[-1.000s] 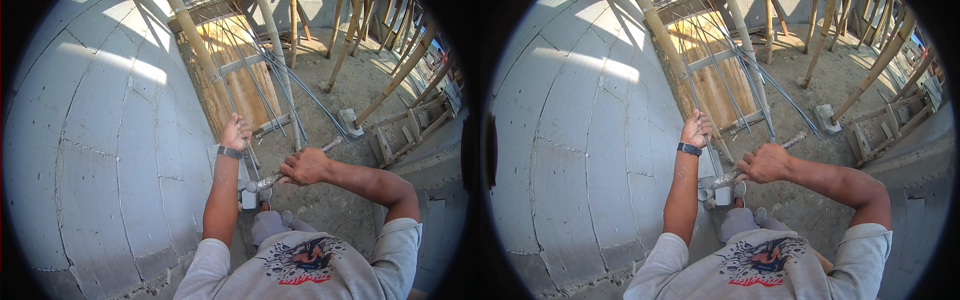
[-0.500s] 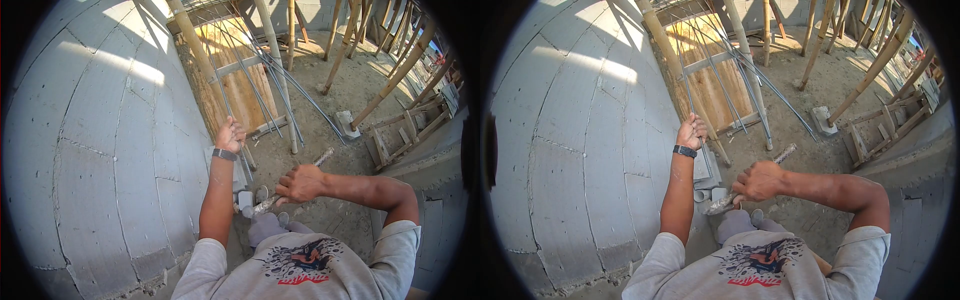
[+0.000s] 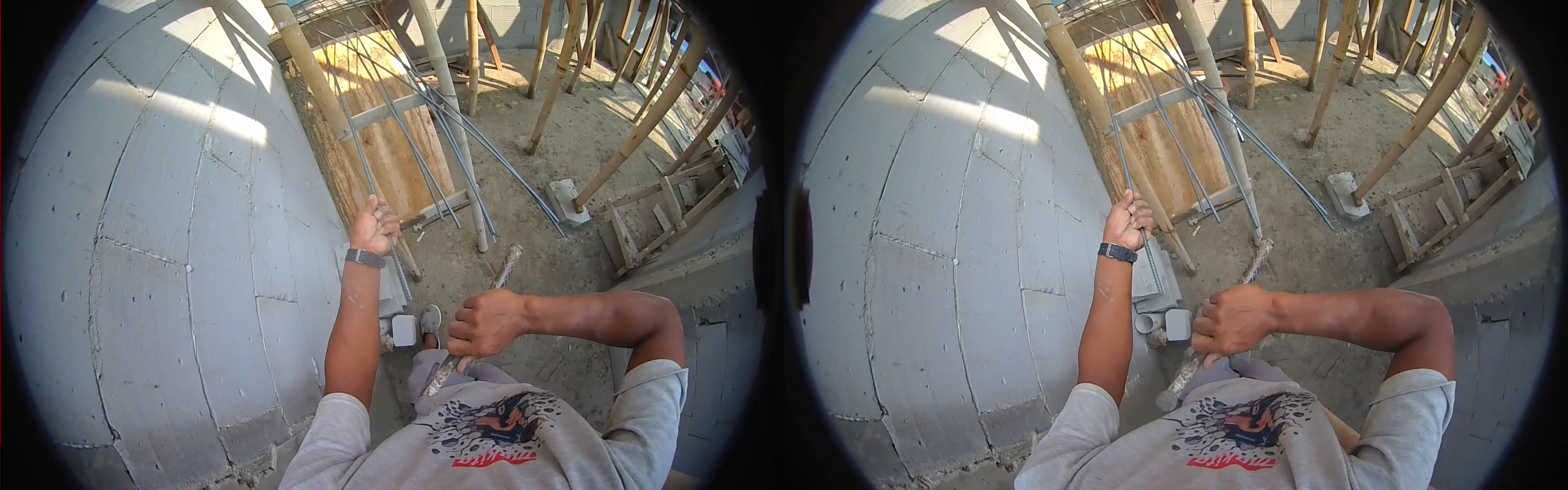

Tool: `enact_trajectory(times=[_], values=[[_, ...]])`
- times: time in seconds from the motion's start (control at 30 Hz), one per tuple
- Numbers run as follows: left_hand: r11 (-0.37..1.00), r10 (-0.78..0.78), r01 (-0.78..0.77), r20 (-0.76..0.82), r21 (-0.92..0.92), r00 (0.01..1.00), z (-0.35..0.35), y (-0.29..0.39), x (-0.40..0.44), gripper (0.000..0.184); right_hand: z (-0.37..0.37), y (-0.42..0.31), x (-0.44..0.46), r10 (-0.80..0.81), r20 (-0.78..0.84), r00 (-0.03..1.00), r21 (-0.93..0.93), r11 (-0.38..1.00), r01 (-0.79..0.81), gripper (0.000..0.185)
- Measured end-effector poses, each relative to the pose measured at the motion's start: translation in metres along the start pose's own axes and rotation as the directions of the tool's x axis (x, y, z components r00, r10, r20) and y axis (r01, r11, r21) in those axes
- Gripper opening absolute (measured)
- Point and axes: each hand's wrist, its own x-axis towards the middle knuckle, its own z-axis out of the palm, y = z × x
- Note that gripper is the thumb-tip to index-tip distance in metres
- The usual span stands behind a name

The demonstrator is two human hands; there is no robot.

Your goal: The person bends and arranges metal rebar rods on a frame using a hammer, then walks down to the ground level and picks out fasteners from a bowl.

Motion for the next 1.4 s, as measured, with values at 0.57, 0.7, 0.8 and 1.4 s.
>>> enact_trajectory(times=[0.57, 0.7, 0.8, 1.4], values=[[1.000, -0.016, 0.018, 0.046, -0.026, 0.999, -0.001, -0.003, 0.004, 0.026, 0.009, 0.035, -0.001, 0.157, 0.079, 0.984, -0.107, 0.983, -0.148, 0.044], [1.000, -0.012, 0.012, 0.035, 0.010, 0.999, -0.003, 0.005, 0.004, 0.028, 0.007, 0.044, -0.007, 0.322, 0.015, 0.946, -0.131, 0.939, -0.318, 0.042], [1.000, -0.024, 0.024, 0.044, -0.002, 0.999, -0.006, 0.003, 0.002, 0.027, 0.014, 0.019, -0.004, 0.090, -0.015, 0.996, -0.062, 0.994, -0.091, 0.044], [0.998, 0.003, -0.005, 0.029, 0.067, 1.000, 0.003, 0.009, -0.003, 0.024, 0.006, 0.048, -0.003, 0.501, 0.033, 0.865, -0.054, 0.865, -0.499, 0.044]])
